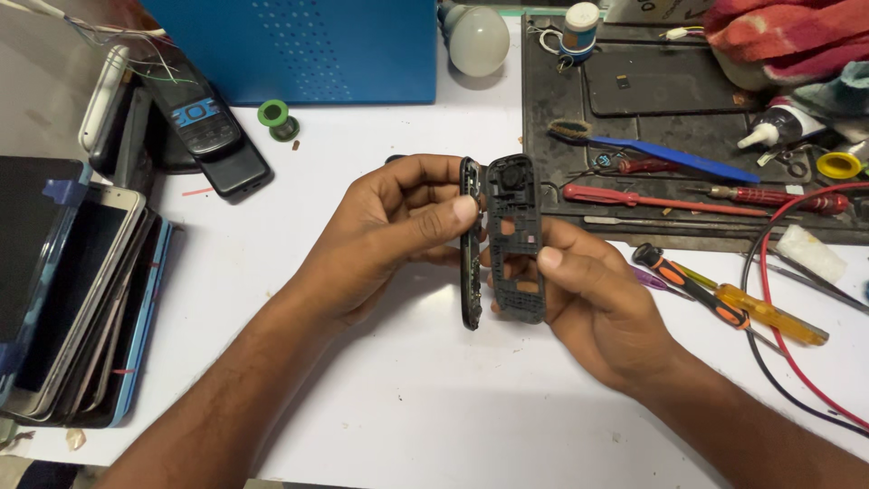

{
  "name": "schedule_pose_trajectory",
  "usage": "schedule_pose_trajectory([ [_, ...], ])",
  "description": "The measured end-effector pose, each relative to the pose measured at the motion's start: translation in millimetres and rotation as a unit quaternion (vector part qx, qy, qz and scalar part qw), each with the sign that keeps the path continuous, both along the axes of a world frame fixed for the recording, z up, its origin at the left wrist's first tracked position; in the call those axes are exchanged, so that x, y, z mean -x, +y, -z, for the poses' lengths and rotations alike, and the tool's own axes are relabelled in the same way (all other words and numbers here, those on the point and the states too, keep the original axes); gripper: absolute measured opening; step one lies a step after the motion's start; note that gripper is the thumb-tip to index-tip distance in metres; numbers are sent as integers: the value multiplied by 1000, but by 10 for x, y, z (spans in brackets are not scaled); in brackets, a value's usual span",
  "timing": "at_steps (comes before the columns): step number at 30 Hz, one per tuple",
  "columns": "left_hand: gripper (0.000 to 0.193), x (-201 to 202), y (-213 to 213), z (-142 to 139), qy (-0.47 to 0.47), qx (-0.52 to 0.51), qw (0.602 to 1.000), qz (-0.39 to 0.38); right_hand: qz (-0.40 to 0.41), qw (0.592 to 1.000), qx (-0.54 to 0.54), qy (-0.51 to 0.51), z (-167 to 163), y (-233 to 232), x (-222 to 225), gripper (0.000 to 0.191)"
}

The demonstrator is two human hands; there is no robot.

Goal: The person cleans the exposed circuit board of a disassembled mobile phone with a blue brush, then places the board into the phone's plastic housing and snaps the back cover on. The person uses a small screwdriver to press along the seam to ensure the cover is fully seated.

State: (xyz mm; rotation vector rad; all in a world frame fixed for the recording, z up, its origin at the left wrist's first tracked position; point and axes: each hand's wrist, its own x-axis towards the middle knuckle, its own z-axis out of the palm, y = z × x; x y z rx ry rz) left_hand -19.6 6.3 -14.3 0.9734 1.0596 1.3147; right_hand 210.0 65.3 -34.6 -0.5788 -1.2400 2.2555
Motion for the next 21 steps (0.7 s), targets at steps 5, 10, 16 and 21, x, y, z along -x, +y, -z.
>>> schedule_pose_trajectory([
  [5, 54, -37, -9, -18, 12, -17, 1000, -14, 3, 998, -54, -13, 35, -20, 4, 44],
  [10, 51, -66, -37, -28, 18, -36, 999, -25, 4, 995, -93, -26, 38, -61, 5, 44],
  [16, 53, -97, -35, -1, 121, -63, 989, -47, 14, 992, -121, -43, 29, -88, 54, 46],
  [21, 57, -106, -47, 15, 135, -57, 988, -46, 17, 990, -128, -50, 13, -90, 67, 48],
])
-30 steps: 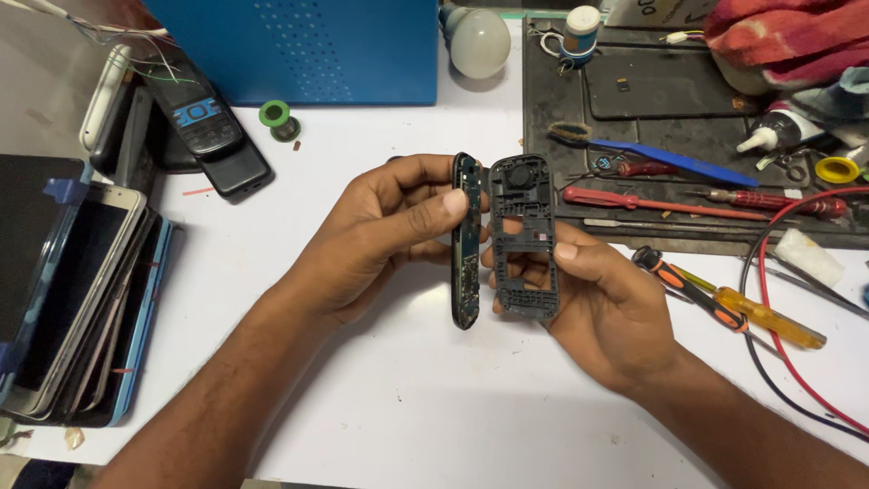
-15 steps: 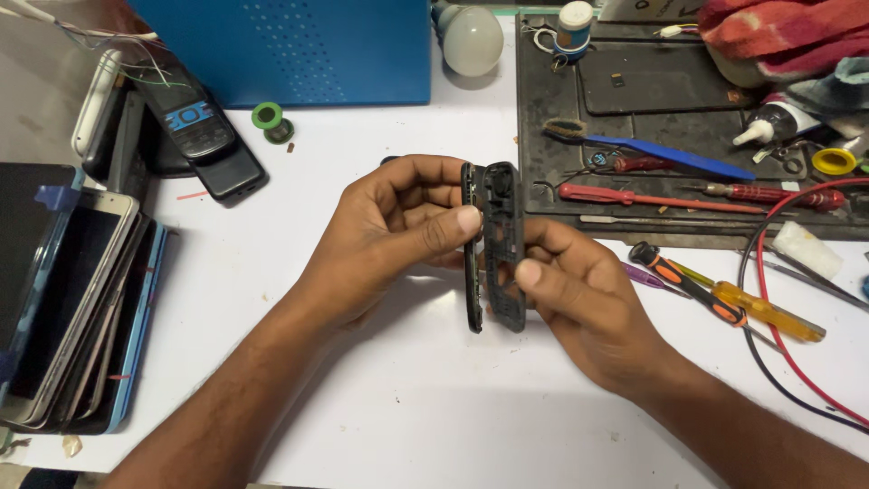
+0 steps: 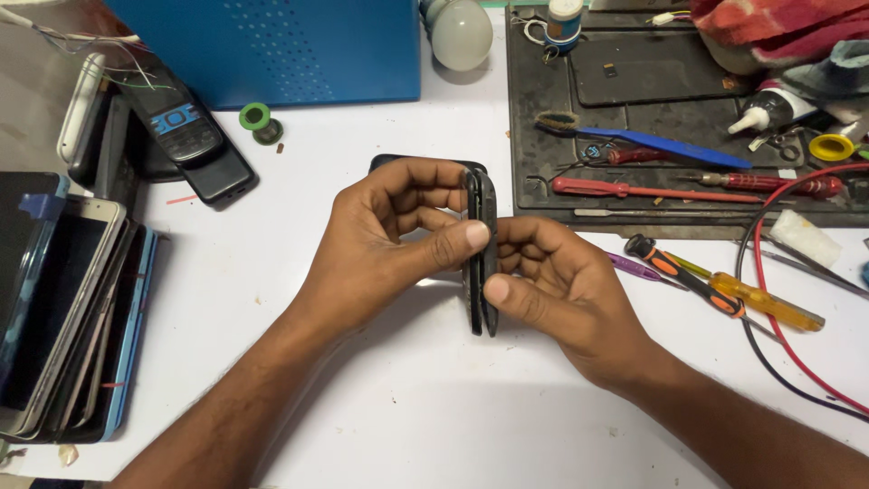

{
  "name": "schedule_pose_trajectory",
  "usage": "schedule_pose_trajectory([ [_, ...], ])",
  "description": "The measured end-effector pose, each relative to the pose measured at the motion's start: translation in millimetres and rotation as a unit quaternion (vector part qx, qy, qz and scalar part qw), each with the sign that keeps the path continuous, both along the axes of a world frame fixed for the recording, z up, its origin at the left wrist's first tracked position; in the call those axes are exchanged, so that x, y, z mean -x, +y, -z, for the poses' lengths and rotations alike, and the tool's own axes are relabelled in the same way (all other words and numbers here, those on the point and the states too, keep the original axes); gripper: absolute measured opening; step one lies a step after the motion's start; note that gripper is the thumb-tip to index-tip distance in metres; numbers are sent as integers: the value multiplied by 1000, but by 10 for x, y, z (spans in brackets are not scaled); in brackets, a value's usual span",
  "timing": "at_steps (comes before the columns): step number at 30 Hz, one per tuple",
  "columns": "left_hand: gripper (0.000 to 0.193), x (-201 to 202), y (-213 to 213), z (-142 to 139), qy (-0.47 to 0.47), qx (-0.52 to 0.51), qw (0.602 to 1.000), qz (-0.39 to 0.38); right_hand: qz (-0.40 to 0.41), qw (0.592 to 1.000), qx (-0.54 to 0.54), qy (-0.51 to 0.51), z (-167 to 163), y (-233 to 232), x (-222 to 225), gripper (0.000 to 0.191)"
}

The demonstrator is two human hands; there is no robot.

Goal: The person cleans the exposed circuit board of a disassembled mobile phone with a blue brush, then places the board into the phone's plastic housing and snaps the back cover on. The person uses a small screwdriver to press along the seam to ensure the cover is fully seated.

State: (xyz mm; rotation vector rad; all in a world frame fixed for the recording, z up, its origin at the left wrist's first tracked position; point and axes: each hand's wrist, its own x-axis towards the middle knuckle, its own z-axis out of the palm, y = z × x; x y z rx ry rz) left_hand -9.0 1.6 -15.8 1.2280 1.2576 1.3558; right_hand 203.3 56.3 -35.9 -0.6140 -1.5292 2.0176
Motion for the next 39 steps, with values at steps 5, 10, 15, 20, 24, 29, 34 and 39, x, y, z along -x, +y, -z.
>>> schedule_pose_trajectory([
  [5, 56, 2, -4, 12, 7, -3, 1000, 4, -4, 1000, -20, 0, -6, 1, -5, 49],
  [10, 55, -9, -4, 21, 15, -6, 1000, 1, -8, 1000, -24, -3, 2, 1, -8, 50],
  [15, 55, -29, -22, 13, 11, -23, 1000, 15, -12, 999, -44, 0, -4, 5, 2, 49],
  [20, 58, -60, -38, -29, 47, -26, 999, 7, -8, 998, -47, -27, -39, -20, 0, 46],
  [24, 59, -115, -82, -78, 99, -39, 994, -21, -2, 991, -129, -47, -35, -64, 0, 38],
  [29, 50, -194, -109, -95, 159, -69, 984, -46, 18, 953, -271, -131, 16, -80, -1, 21],
  [34, 34, -155, -90, -91, 124, -79, 988, -52, 23, 958, -269, -92, 40, -64, -25, 26],
  [39, 27, -99, -76, -120, 40, -24, 999, -6, 21, 956, -282, -83, 32, -21, -47, 27],
])
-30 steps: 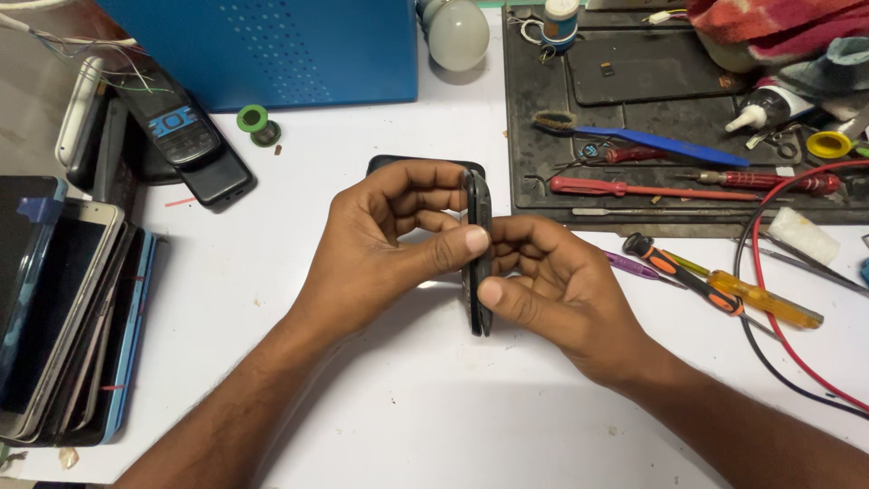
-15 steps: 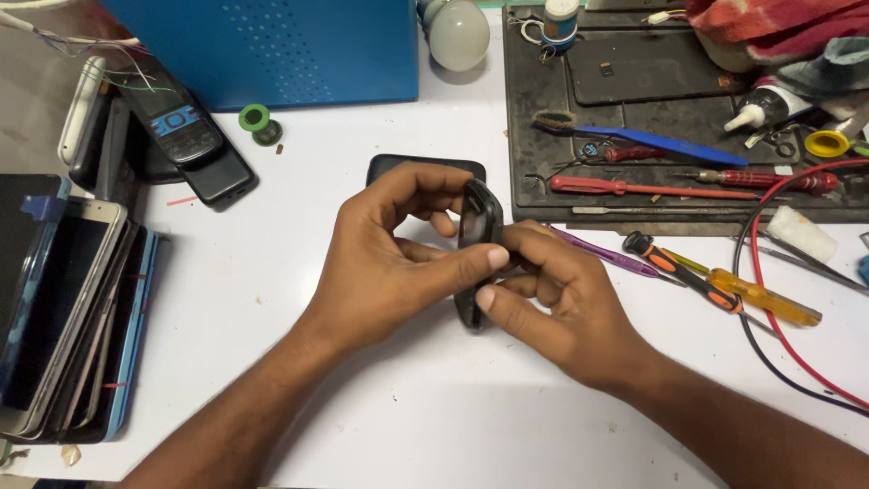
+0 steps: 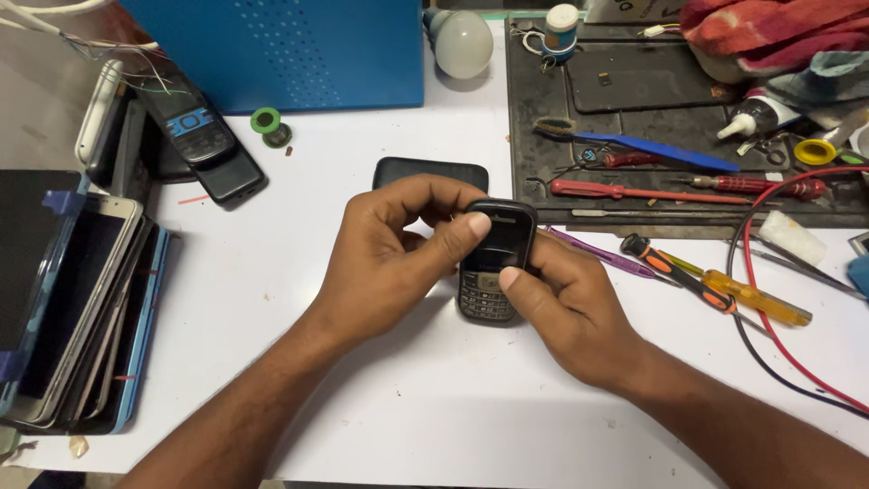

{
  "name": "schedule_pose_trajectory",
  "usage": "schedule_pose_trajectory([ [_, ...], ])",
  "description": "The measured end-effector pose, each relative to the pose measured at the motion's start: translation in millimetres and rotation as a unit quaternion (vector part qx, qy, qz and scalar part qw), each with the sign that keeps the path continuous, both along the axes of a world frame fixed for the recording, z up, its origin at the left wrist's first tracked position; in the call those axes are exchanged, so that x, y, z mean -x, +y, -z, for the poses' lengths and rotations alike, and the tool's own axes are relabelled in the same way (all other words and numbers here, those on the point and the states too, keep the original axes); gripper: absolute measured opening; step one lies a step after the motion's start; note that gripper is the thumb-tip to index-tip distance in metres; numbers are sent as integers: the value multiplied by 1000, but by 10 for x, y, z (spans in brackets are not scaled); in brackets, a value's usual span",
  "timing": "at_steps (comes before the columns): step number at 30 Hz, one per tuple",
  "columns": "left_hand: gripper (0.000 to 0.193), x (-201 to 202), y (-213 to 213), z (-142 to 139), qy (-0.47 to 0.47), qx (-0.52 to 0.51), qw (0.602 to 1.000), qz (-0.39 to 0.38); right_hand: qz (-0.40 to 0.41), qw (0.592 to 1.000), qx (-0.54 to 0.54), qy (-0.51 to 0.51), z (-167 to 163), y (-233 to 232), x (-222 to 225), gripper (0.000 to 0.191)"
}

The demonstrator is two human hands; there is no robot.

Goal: The person cleans the exposed circuit board of a disassembled mobile phone with a blue brush, then places the board into the phone's plastic housing and snaps the back cover on. The person uses a small screwdriver to press along the seam to ensure the cover is fully seated.

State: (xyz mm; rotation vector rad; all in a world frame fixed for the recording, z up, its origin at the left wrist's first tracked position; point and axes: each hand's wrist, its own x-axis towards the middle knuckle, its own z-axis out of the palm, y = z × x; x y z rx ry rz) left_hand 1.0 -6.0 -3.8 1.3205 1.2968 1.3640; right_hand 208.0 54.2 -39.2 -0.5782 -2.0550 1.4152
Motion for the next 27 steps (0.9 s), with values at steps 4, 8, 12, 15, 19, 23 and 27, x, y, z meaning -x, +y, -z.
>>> schedule_pose_trajectory([
  [4, 22, -16, -79, -35, 55, -80, 995, 1, 37, 998, -9, 40, -20, 1, -35, 28],
  [8, 18, -58, -139, -57, 104, -122, 987, 13, 50, 990, -64, 116, -55, 28, -78, 31],
  [12, 15, -91, -159, -65, 106, -164, 980, 30, 68, 984, -114, 122, -71, 25, -108, 26],
  [15, 14, -98, -160, -65, 105, -181, 977, 36, 83, 977, -161, 110, -78, 25, -123, 23],
  [19, 16, -107, -156, -46, 104, -191, 975, 37, 87, 977, -168, 100, -88, 22, -143, 19],
  [23, 14, -96, -151, -25, 109, -199, 973, 41, 80, 979, -158, 102, -89, 11, -149, 17],
  [27, 14, -88, -146, -12, 111, -213, 970, 40, 67, 980, -152, 109, -68, 5, -131, 17],
])
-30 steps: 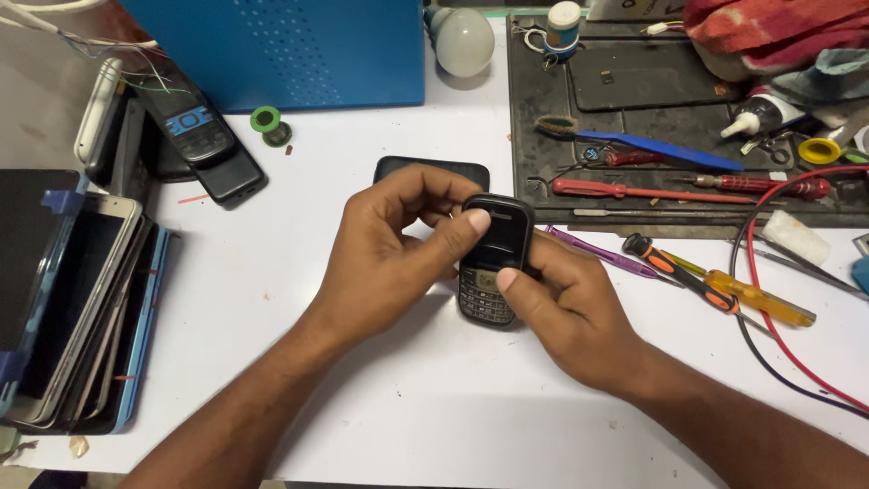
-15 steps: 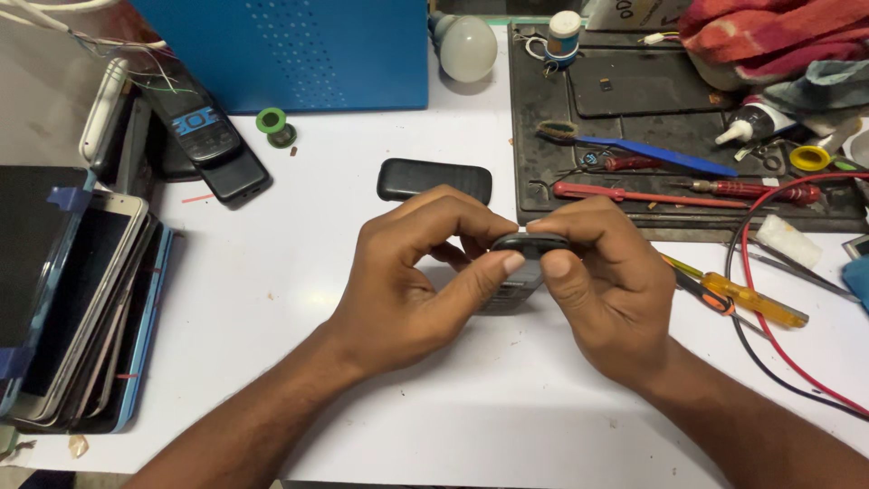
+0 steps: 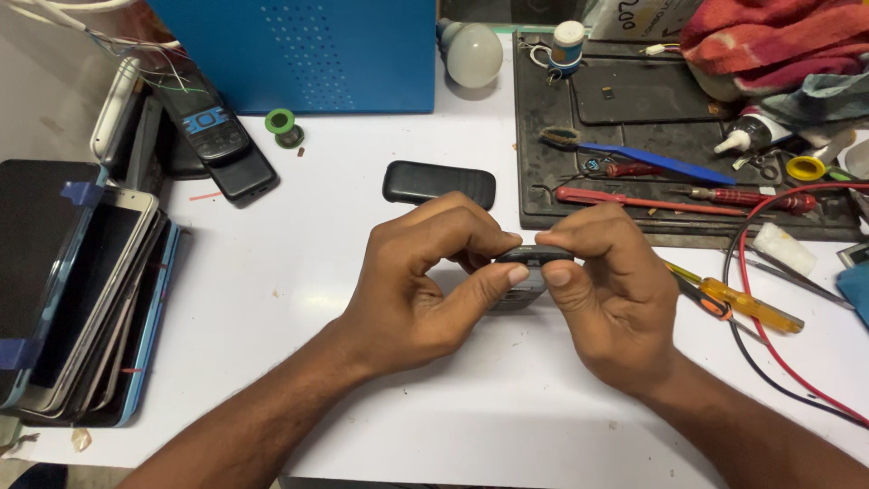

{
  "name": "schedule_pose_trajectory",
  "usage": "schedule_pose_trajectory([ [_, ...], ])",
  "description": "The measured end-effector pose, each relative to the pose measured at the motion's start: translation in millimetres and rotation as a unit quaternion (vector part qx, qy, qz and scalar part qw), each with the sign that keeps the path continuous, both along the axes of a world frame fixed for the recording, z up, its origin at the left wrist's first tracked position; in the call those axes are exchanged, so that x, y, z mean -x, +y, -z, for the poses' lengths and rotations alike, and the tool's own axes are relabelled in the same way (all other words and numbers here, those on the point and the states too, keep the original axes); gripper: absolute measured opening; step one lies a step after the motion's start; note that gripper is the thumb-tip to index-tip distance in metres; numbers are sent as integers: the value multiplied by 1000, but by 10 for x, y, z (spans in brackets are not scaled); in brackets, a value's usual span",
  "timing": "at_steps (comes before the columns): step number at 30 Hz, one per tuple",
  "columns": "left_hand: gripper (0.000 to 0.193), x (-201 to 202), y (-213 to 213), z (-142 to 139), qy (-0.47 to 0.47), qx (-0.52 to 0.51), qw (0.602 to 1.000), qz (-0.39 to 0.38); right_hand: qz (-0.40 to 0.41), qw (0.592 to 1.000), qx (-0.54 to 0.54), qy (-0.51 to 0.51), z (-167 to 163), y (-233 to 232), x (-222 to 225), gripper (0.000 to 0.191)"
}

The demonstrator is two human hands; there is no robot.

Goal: The person cleans the exposed circuit board of a disassembled mobile phone with a blue brush, then places the board into the phone's plastic housing and snaps the back cover on. The person uses a small screwdriver to press along the seam to ensure the cover is fully seated.

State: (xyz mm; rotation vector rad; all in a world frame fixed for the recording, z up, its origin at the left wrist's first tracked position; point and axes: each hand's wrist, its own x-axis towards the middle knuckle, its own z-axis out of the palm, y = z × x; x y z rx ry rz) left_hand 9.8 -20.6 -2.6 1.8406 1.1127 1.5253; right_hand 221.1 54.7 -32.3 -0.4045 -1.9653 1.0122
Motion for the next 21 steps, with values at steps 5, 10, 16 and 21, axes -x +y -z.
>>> schedule_pose_trajectory([
  [5, 15, -4, -15, 1, -12, 11, 1000, -4, -17, 1000, -1, 11, 23, -7, 30, 17],
  [10, 14, -50, -26, -14, -20, 39, 999, -8, -6, 1000, -7, -4, 4, -13, 23, 20],
  [16, 19, -97, -34, -50, -27, 59, 998, -4, 0, 1000, 17, 19, 3, -17, 13, 18],
  [21, 16, -106, -3, -34, -44, 69, 997, 3, -22, 999, 43, 22, 31, -19, 36, 17],
])
